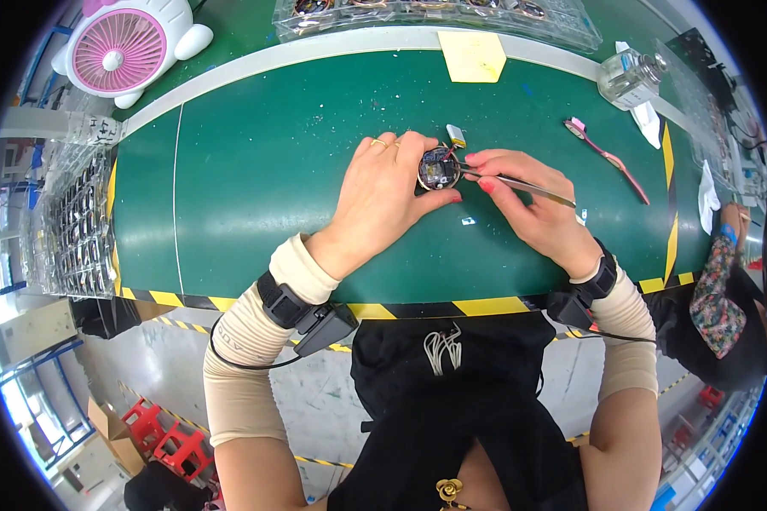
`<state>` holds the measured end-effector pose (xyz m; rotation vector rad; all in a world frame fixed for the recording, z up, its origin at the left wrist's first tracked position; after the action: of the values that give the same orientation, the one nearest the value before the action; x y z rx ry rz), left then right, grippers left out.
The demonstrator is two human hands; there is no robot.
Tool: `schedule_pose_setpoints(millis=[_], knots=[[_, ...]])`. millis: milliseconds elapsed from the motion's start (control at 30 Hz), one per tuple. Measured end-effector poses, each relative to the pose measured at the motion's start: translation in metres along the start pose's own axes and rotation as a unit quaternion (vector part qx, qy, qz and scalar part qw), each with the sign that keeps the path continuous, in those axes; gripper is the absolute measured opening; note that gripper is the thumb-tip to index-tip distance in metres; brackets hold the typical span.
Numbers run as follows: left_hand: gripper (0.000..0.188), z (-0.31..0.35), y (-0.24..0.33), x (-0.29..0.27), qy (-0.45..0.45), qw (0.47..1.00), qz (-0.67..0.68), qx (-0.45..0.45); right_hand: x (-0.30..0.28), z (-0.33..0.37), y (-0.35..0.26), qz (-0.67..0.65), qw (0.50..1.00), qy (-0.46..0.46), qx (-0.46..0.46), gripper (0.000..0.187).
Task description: The person uses a wooden stick and a brush to clean a watch component, then uses tweezers to position a small wire. They continue cleaning the assembly with the brush and stick before setting the watch aside.
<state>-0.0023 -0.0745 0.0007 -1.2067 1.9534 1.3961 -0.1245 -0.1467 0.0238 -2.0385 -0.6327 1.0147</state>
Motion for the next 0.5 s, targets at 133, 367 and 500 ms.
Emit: schedule_pose_setpoints(millis=[133,367,500], knots=[[0.057,0.000,-0.001,0.000,0.001,1.000,0.002,-0.002,0.000,0.000,0.008,0.001,1.000,0.002,0.018,0.013],[0.057,0.000,-0.001,0.001,0.005,1.000,0.010,-0.006,-0.002,0.004,0.026,-0.091,0.992,0.016,0.088,0.012],[0.057,-0.001,-0.001,0.000,-0.002,1.000,0.007,-0.012,-0.002,0.002,0.022,-0.064,0.996,0.012,0.056,0.012]])
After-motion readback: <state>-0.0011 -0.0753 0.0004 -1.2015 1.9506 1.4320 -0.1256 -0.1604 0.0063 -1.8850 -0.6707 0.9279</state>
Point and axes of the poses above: each hand's wrist, its own z-axis away from the middle knuckle, its own x-axis out of the palm, y = z × x, the point moved 9 cm from there along -z, towards the middle knuckle
